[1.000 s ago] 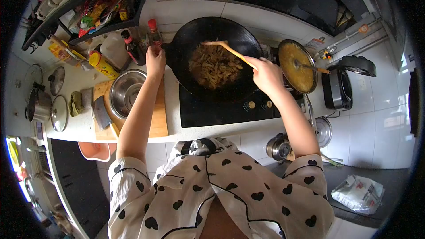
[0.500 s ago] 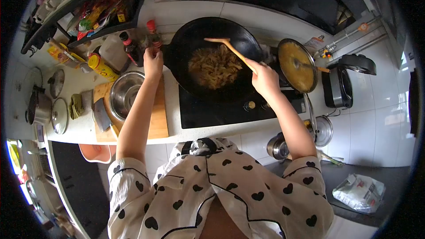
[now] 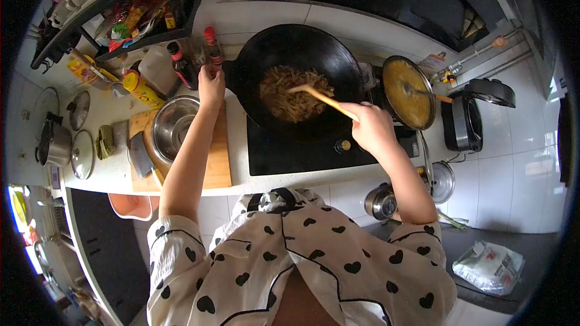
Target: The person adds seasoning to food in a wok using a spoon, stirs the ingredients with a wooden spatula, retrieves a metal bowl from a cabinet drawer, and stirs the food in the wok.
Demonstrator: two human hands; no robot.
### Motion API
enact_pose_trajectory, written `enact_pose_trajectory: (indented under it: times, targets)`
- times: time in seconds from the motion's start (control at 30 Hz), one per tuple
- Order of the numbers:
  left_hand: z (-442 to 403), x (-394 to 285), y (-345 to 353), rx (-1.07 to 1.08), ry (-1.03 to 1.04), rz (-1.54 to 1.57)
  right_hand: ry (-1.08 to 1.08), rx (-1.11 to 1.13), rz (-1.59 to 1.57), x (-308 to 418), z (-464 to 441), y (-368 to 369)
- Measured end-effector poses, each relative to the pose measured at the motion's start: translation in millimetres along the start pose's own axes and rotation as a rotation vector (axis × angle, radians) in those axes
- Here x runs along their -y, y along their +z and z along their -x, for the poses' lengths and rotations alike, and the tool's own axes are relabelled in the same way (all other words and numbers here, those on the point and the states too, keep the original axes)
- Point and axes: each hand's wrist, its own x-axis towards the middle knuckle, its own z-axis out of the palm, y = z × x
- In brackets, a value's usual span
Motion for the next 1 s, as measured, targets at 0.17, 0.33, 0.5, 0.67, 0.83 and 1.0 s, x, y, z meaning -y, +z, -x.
enact_pose_trajectory:
  times: [0.17,0.33,0.5,0.67,0.83,1.0]
  targets:
    - [-3.8,14.3,5.4,0.009,0.022,-0.050,0.009,0.040,0.026,4.5,-10.8,28.1]
    - [-1.4,9.6,6.5,0.044,-0.013,-0.062,0.006,0.064,-0.001,-0.4,-9.2,24.8]
    - [-0.7,10.6,4.1,0.054,-0.019,-0.038,-0.034,0.006,-0.018,-2.7,3.1,-26.1]
    - [-0.6,10.9,6.9,0.026,0.001,-0.026,-0.029,0.116,0.055,10.1,9.7,-25.2]
    - [-0.6,4.6,5.4,0.041,-0.022,-0.059,0.090,0.147,0.028,2.7,-11.8,-3.5]
    - [-3.0,10.6,4.6,0.034,-0.016,-0.026,-0.005,0.054,0.046,16.2,-10.7,-23.9]
